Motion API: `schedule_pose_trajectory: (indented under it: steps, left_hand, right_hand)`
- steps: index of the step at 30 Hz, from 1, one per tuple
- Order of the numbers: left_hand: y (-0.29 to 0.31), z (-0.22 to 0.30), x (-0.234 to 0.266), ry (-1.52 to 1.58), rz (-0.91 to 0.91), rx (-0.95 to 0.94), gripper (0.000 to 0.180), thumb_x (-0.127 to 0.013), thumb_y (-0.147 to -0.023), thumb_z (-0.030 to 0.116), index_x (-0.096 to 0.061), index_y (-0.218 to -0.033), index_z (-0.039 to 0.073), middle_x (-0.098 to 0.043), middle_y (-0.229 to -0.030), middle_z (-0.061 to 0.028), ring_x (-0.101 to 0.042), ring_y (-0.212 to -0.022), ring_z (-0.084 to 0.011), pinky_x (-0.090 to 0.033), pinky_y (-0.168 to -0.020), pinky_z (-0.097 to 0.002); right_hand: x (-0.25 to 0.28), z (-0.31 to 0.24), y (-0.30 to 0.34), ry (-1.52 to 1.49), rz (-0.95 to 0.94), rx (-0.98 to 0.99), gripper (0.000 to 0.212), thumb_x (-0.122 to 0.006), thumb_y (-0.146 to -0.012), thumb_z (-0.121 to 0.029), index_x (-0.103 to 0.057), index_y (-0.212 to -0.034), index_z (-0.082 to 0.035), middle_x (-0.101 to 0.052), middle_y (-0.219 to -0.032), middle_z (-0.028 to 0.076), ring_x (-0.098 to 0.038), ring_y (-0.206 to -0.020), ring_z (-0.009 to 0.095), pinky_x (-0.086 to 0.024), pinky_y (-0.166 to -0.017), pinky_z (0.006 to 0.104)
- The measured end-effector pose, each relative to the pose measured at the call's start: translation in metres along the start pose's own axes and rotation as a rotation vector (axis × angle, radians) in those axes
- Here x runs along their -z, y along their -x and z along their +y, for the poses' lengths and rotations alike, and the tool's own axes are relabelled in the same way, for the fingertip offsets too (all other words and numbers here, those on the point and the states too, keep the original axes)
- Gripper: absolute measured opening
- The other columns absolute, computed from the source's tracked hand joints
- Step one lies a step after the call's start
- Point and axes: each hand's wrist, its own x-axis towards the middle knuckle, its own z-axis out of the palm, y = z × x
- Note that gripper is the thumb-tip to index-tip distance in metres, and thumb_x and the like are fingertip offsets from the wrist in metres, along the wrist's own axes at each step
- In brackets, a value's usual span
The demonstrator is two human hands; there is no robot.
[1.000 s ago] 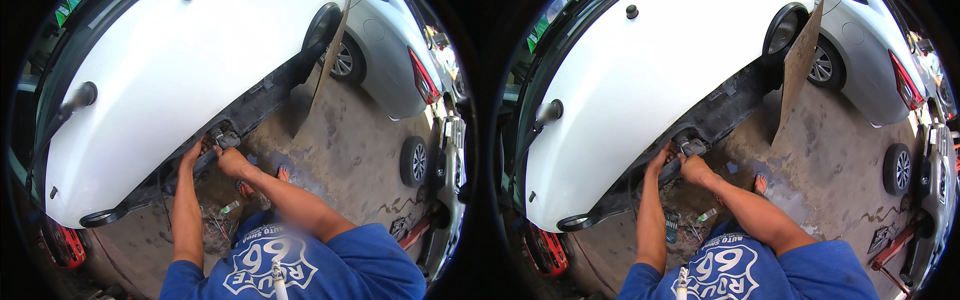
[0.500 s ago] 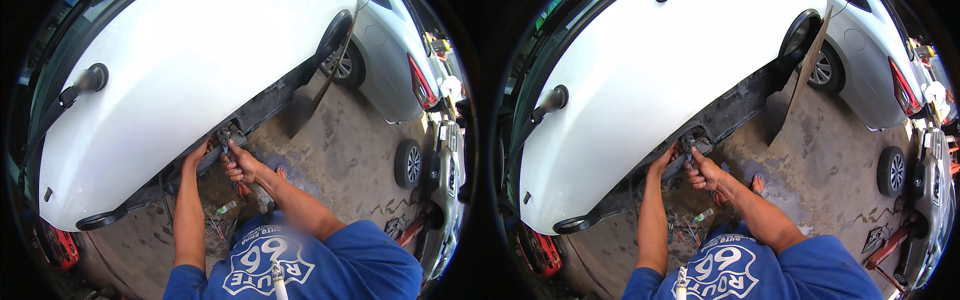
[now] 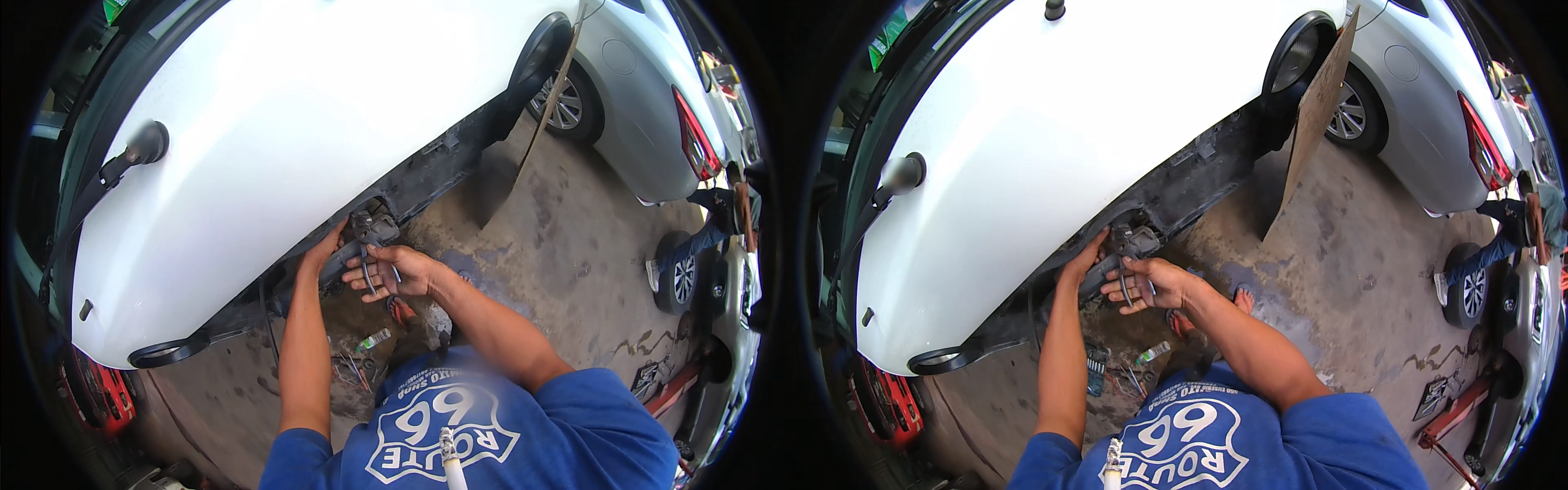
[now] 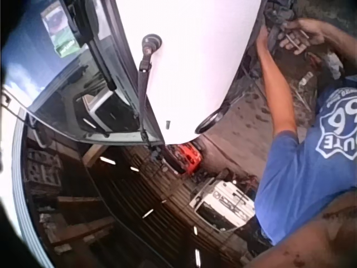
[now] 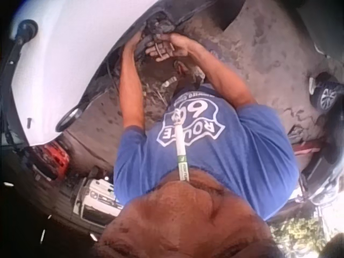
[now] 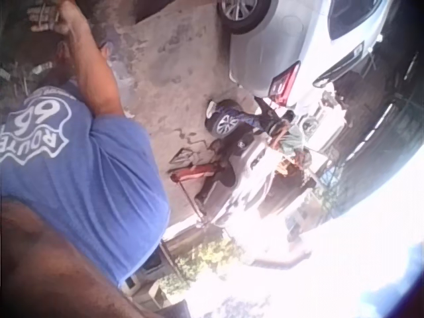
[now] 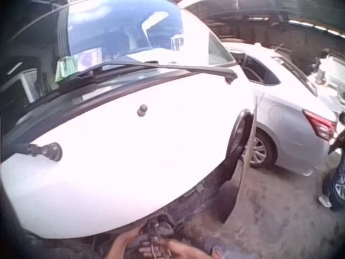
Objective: The person retrieves pliers from a tool cart and uses them to loosen and remove bolts from the front radiator area of a white car. The person manipulates the radiator and surrounding components with both hands and the pliers.
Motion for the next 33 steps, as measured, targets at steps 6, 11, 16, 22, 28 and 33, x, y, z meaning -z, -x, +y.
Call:
schedule_pose_trajectory:
  steps: [6, 11, 16, 22, 28, 33]
  left_hand:
    - [0.004, -0.004, 0.0, 0.066, 0.012, -0.089, 0.036, -0.071, -0.092, 0.048, -0.069, -0.086, 0.012, -0.061, -0.072, 0.0031, -0.051, -0.062, -0.0089, -0.042, -0.059, -0.0268]
    - [0.012, -0.003, 0.001, 0.069, 0.051, -0.19, 0.029, -0.076, -0.089, 0.039, -0.07, -0.089, 0.011, -0.065, -0.08, 0.0029, -0.054, -0.067, -0.0086, -0.044, -0.06, -0.0263]
    - [0.01, -0.008, 0.0, 0.147, 0.014, -0.254, 0.032, -0.076, -0.089, 0.041, -0.071, -0.092, 0.009, -0.066, -0.08, 0.0012, -0.055, -0.067, -0.0094, -0.045, -0.061, -0.027]
    - [-0.001, -0.02, 0.0, 0.002, 0.056, -0.153, 0.045, -0.071, -0.091, 0.047, -0.071, -0.103, 0.004, -0.07, -0.089, -0.0046, -0.061, -0.077, -0.015, -0.051, -0.073, -0.0324]
    - [0.006, -0.02, -0.007, -0.376, 0.122, -0.175, 0.058, -0.054, -0.097, 0.057, -0.066, -0.127, 0.008, -0.069, -0.123, -0.0135, -0.062, -0.116, -0.0328, -0.044, -0.102, -0.0414]
    - [0.021, -0.012, -0.008, -0.34, 0.216, -0.318, 0.047, -0.057, -0.098, 0.042, -0.063, -0.13, 0.008, -0.064, -0.132, -0.0181, -0.06, -0.121, -0.0388, -0.045, -0.103, -0.0453]
  right_hand:
    - [0.0, -0.003, 0.009, 0.115, 0.128, -0.077, 0.053, -0.044, -0.107, -0.043, -0.046, -0.14, -0.001, -0.059, -0.136, 0.018, -0.06, -0.121, 0.028, -0.047, -0.101, 0.058]
    - [-0.001, -0.007, 0.002, 0.177, 0.145, -0.073, 0.046, -0.042, -0.108, -0.038, -0.048, -0.134, -0.001, -0.06, -0.135, 0.018, -0.06, -0.12, 0.029, -0.048, -0.1, 0.0605]
    - [0.001, -0.007, 0.003, 0.205, 0.098, -0.045, 0.043, -0.043, -0.108, -0.035, -0.049, -0.132, 0.0, -0.059, -0.135, 0.021, -0.06, -0.123, 0.034, -0.048, -0.098, 0.0653]
    - [0.0, -0.017, 0.003, 0.255, 0.035, -0.081, 0.053, -0.051, -0.105, -0.034, -0.045, -0.14, 0.005, -0.053, -0.14, 0.028, -0.058, -0.126, 0.038, -0.05, -0.096, 0.0667]
    - [-0.002, -0.016, 0.002, 0.208, 0.082, -0.059, 0.056, -0.051, -0.104, -0.035, -0.043, -0.141, 0.007, -0.053, -0.14, 0.028, -0.058, -0.125, 0.039, -0.049, -0.097, 0.0671]
    - [-0.004, -0.022, -0.002, 0.205, 0.083, -0.043, 0.053, -0.049, -0.105, -0.04, -0.049, -0.133, 0.006, -0.062, -0.127, 0.023, -0.063, -0.116, 0.035, -0.049, -0.098, 0.0676]
